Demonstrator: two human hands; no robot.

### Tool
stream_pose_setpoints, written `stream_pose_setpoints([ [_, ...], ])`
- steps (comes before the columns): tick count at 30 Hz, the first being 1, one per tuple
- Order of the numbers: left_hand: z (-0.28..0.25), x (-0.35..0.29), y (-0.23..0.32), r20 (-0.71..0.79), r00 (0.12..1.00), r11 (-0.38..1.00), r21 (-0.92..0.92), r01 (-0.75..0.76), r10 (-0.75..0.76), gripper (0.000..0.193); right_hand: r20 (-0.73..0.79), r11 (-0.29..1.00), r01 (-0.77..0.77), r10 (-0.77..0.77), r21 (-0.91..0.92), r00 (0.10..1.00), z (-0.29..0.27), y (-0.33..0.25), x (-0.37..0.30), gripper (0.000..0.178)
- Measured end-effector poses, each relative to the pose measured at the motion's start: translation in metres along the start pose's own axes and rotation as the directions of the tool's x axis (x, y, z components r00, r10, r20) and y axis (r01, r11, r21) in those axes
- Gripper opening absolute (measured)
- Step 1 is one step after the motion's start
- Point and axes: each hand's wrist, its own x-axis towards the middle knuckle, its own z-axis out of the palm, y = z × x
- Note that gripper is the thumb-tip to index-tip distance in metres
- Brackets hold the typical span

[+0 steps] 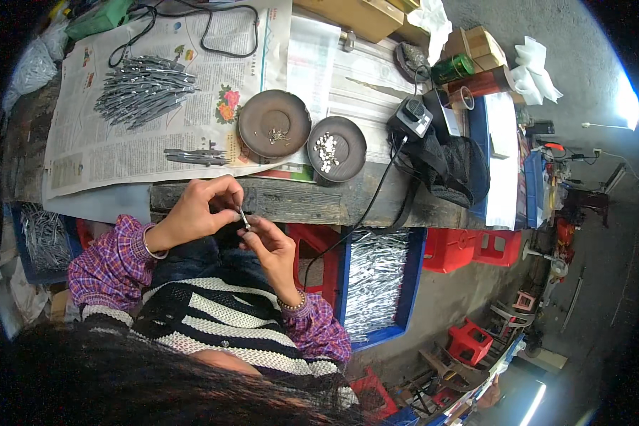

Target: Assemble small metal components by manually sliding a small ring or washer onto a thin metal pin.

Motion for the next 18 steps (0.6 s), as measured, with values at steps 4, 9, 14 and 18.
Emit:
stream_pose_setpoints([
  [4, -0.0002, 0.0007, -0.0014, 0.008, 1.0, 1.0, -0.006, 0.029, -0.029, 0.018, -0.034, 0.994, 0.047, -0.05, -0.095, 0.998, 0.0031, -0.0028, -0.0001, 0.028],
  [9, 0.0001, 0.0015, -0.0006, 0.001, 0.999, 0.999, -0.013, 0.035, -0.035, 0.017, -0.088, 0.899, 0.176, -0.23, -0.401, 0.969, 0.0004, 0.0025, 0.0018, 0.026],
  [14, -0.0026, 0.0006, 0.0012, 0.03, 0.999, 0.999, 0.016, 0.043, -0.044, 0.018, -0.069, 0.847, 0.207, -0.275, -0.489, 0.959, 0.0022, -0.0024, 0.001, 0.025],
  [18, -0.0009, 0.0001, 0.0014, 0.049, 0.998, 0.997, 0.066, 0.035, -0.038, 0.019, 0.058, 0.596, 0.39, -0.498, -0.702, 0.865, 0.0003, -0.003, 0.0017, 0.027],
])
